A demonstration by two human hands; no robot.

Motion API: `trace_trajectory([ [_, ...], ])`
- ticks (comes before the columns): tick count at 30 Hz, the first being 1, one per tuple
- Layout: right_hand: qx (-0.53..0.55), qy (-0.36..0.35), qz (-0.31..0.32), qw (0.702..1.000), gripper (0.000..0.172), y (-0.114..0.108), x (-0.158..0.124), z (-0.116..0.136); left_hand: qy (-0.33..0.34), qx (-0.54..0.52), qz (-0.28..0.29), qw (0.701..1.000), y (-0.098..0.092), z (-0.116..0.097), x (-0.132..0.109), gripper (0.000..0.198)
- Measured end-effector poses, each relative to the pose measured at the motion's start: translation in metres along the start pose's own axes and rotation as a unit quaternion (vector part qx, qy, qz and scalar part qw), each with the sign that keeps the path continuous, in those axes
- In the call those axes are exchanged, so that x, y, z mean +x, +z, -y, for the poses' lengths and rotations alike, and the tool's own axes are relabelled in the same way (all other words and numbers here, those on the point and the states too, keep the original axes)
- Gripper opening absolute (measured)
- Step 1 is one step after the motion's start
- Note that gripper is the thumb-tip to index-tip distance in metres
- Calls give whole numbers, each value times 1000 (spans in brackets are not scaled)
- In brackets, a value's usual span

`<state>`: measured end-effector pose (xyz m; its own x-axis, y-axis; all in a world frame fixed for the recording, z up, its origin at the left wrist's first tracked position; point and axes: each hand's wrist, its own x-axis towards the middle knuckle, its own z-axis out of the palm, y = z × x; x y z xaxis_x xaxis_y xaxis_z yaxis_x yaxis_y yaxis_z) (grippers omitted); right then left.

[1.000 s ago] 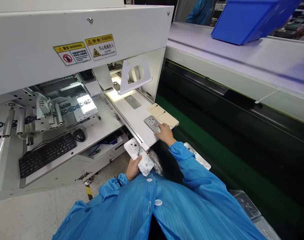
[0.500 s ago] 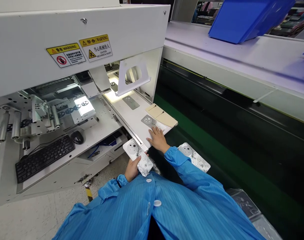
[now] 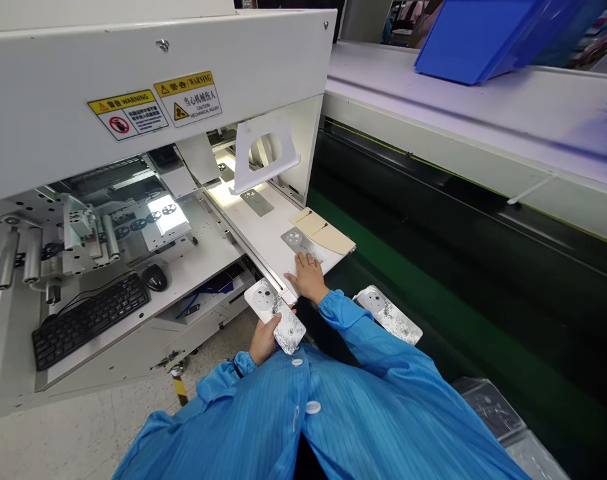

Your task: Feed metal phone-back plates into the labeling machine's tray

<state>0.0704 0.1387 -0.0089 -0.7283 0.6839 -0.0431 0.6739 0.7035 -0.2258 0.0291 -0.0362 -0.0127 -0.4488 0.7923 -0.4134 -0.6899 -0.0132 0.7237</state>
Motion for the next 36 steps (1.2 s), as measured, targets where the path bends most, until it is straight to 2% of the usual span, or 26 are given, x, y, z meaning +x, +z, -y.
trace_trajectory([
  [27, 12, 1, -1, 1000, 64, 2, 8, -6, -14, -11, -11, 1000, 4, -8, -8, 63],
  [32, 25, -2, -15, 1000, 63, 1, 7, -5, -13, -25, -10, 1000, 6, -10, -9, 65],
  [36, 78, -32, -65, 994, 54, -7, -6, -1, -18, -32, -8, 999, 6, -10, -9, 62],
])
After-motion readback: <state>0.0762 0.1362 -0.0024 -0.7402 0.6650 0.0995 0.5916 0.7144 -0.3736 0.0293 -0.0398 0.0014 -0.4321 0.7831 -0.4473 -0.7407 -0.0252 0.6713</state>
